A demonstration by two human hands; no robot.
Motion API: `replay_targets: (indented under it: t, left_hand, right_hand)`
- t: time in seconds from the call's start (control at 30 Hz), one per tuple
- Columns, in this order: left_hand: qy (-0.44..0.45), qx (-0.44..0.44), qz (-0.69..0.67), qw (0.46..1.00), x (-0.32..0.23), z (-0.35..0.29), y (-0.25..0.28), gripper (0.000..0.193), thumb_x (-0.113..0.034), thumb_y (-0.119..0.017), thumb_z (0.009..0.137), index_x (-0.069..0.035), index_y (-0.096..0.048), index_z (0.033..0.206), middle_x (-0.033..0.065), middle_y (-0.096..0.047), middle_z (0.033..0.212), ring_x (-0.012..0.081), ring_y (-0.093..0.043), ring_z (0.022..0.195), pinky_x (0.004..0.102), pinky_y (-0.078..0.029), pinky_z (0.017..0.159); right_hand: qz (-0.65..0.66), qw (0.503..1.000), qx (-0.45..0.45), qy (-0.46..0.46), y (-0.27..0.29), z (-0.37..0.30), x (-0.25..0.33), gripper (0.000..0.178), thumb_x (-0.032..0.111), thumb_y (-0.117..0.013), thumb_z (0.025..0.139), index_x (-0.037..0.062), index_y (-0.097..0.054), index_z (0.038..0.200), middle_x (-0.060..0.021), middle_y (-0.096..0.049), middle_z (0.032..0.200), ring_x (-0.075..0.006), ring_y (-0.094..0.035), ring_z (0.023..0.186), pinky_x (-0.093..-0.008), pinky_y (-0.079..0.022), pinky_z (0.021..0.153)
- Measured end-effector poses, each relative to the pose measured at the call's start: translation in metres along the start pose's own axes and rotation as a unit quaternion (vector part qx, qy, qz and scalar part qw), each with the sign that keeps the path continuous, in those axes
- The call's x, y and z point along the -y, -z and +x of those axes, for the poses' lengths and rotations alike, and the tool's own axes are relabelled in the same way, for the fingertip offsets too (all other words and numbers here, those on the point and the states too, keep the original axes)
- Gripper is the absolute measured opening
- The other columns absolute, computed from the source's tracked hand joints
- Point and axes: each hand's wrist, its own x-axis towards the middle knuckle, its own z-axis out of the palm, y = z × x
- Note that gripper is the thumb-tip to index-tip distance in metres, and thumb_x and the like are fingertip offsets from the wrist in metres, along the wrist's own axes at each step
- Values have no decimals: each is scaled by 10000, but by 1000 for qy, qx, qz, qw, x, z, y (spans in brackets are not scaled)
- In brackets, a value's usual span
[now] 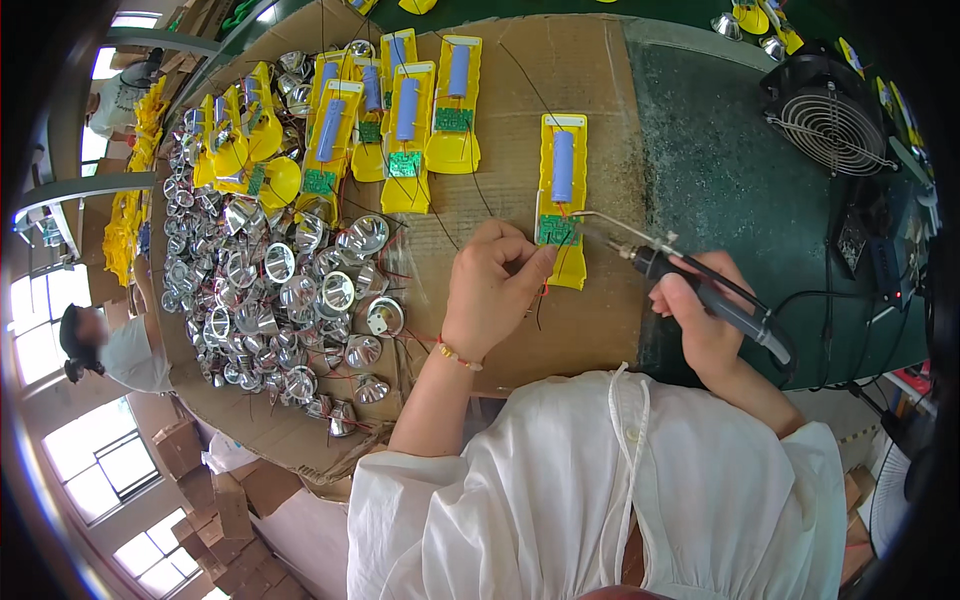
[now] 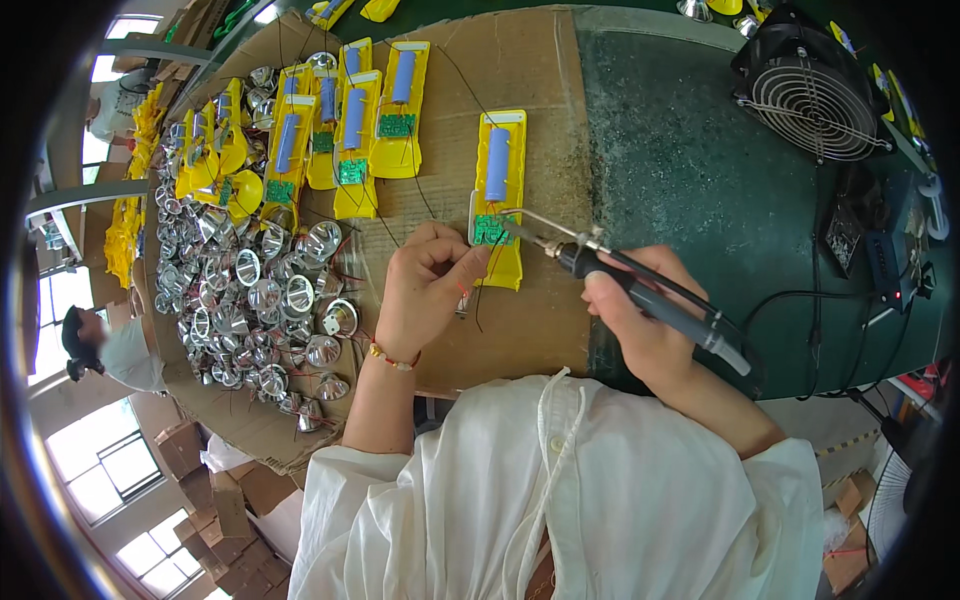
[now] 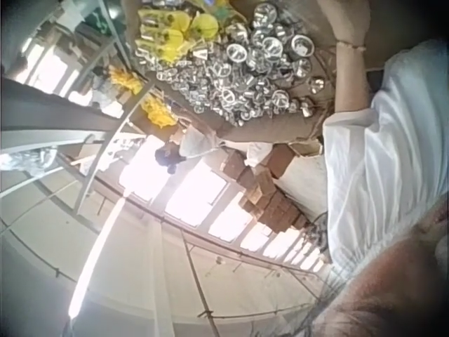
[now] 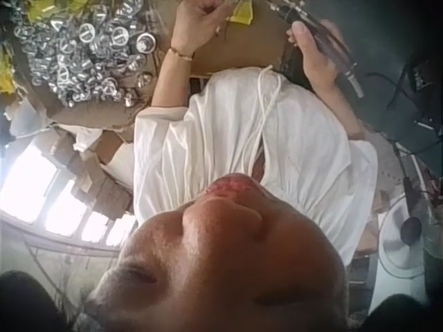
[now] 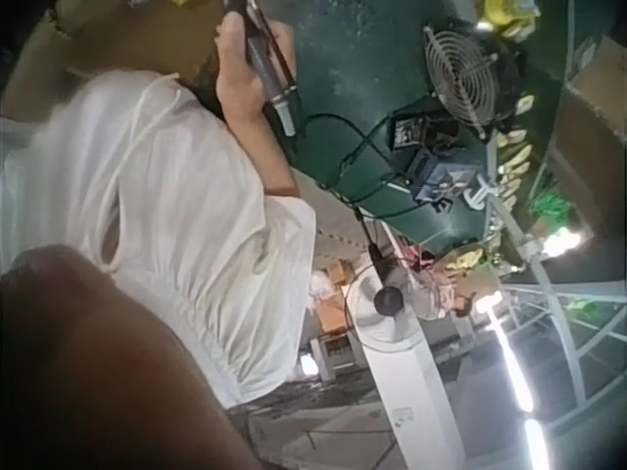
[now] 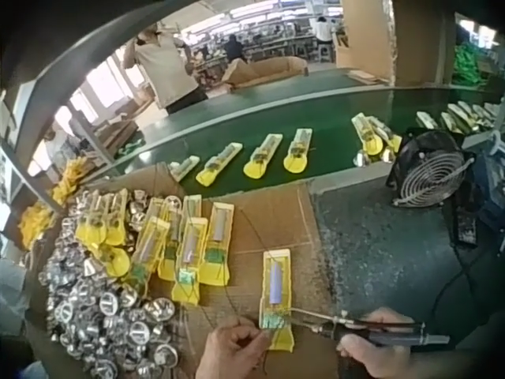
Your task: Soldering wires and components onto small circuit boards for the assembly of hand-held lights.
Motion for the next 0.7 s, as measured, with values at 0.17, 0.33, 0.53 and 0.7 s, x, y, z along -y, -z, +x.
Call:
replay_targets:
  t: [0.17,0.33,0.53,0.7]
  left_hand:
    - [-11,1,-16,1000,1,1,0,145,-105,-669,741,22,-635,678,65,-522,716,135,-495,550,260,-406,516]
    - [4,7,1,1000,0,1,2,133,-100,-665,745,21,-641,696,68,-529,723,133,-506,551,255,-413,518]
    - [-25,-99,-120,988,3,-21,5,99,-30,-594,811,16,-655,875,67,-588,860,105,-551,746,220,-446,657]
    - [-122,-92,-71,986,2,-37,-7,118,-34,-664,745,-18,-674,862,67,-534,942,155,-520,867,234,-434,710]
  right_hand:
    - [-21,1000,-7,14,13,-5,6,144,61,-578,815,-13,-497,908,-107,-595,696,-123,-570,571,-230,-479,531]
    - [0,1000,-3,13,17,-9,-3,154,71,-587,815,-13,-498,909,-105,-592,695,-120,-560,559,-228,-474,526]
    - [-15,1000,-10,17,25,-13,0,157,75,-587,813,-20,-499,902,-105,-588,685,-123,-561,566,-230,-468,525]
    - [-4,1000,6,11,24,-12,-2,165,80,-592,809,-25,-502,897,-110,-585,680,-126,-562,569,-232,-470,526]
